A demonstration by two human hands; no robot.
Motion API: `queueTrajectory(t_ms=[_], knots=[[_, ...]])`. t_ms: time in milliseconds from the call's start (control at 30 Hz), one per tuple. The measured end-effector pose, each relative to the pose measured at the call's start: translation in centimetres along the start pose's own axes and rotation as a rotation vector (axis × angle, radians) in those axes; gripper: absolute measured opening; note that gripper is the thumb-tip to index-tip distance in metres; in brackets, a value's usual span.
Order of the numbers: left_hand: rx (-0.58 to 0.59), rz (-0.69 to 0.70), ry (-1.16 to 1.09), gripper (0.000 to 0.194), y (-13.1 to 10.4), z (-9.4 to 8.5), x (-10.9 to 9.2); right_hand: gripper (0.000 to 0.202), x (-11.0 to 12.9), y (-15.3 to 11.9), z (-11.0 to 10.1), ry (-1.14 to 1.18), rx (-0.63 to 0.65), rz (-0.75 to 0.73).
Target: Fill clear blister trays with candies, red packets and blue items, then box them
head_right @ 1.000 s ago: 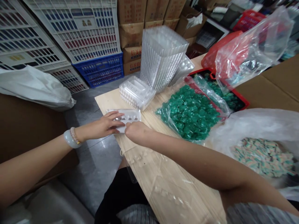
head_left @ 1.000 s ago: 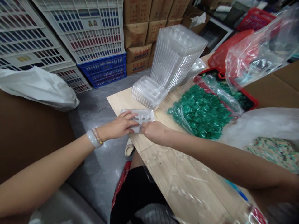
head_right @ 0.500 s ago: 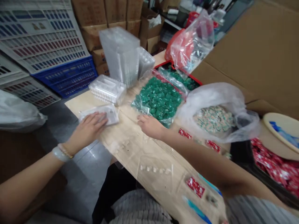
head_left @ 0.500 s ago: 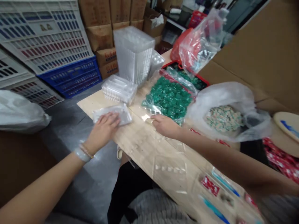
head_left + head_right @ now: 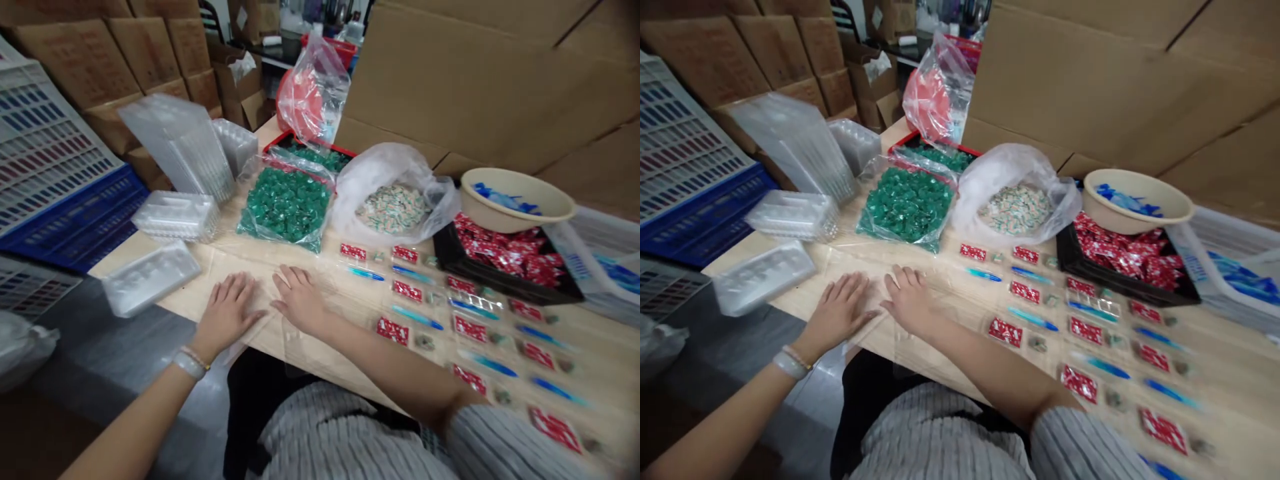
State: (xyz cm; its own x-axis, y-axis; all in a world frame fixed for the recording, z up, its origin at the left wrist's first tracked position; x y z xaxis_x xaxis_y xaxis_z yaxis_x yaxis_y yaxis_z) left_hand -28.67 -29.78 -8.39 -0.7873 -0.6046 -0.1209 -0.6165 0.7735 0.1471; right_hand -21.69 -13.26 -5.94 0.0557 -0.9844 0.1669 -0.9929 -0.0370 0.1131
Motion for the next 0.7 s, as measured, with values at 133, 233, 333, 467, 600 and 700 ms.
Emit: queueTrajectory(t_ms=[133,233,333,467,600,700], knots=[[-0.031,-0.031,0.037,0.061,-1.0,-0.4,-2.0,0.057,-1.6,-6.4,0.8,0.047,0.046,0.231],[-0.070,-0.109,0.076,0.057,-1.6,-0.5,-4.0,0.054,-2.2,-8.5,1.2,0.035,0.035,0.335],[-0.109,-0.197,0.105,0.054,-1.4,-0.1,-5.7,0.052,-2.3,-9.3,1.1,0.008,0.016,0.377],[-0.110,-0.241,0.093,0.055,-0.4,0.3,-6.3,0.051,-2.3,-9.9,0.8,-0.025,0.018,0.396],[-0.090,-0.192,0.084,0.056,0.3,0.1,-4.7,0.052,-2.3,-9.7,1.0,-0.036,0.060,0.389],[-0.057,-0.073,0.084,0.060,0.2,0.0,-3.3,0.051,-2.2,-8.7,1.2,-0.045,0.062,0.382]])
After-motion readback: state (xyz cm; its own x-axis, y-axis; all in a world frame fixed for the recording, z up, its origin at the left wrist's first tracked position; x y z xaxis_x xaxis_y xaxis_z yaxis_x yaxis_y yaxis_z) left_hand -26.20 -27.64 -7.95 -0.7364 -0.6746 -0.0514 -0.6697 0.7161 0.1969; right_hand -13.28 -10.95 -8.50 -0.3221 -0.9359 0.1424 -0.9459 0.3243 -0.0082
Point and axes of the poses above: each hand's wrist, its own y-axis towards the middle knuckle, its own z-axis out of the palm, x = y × z, the point moved 1 cm from there along y, towards the middle knuckle, and after that the axes turned 3 degrees about -x, right-handed, at the moved point
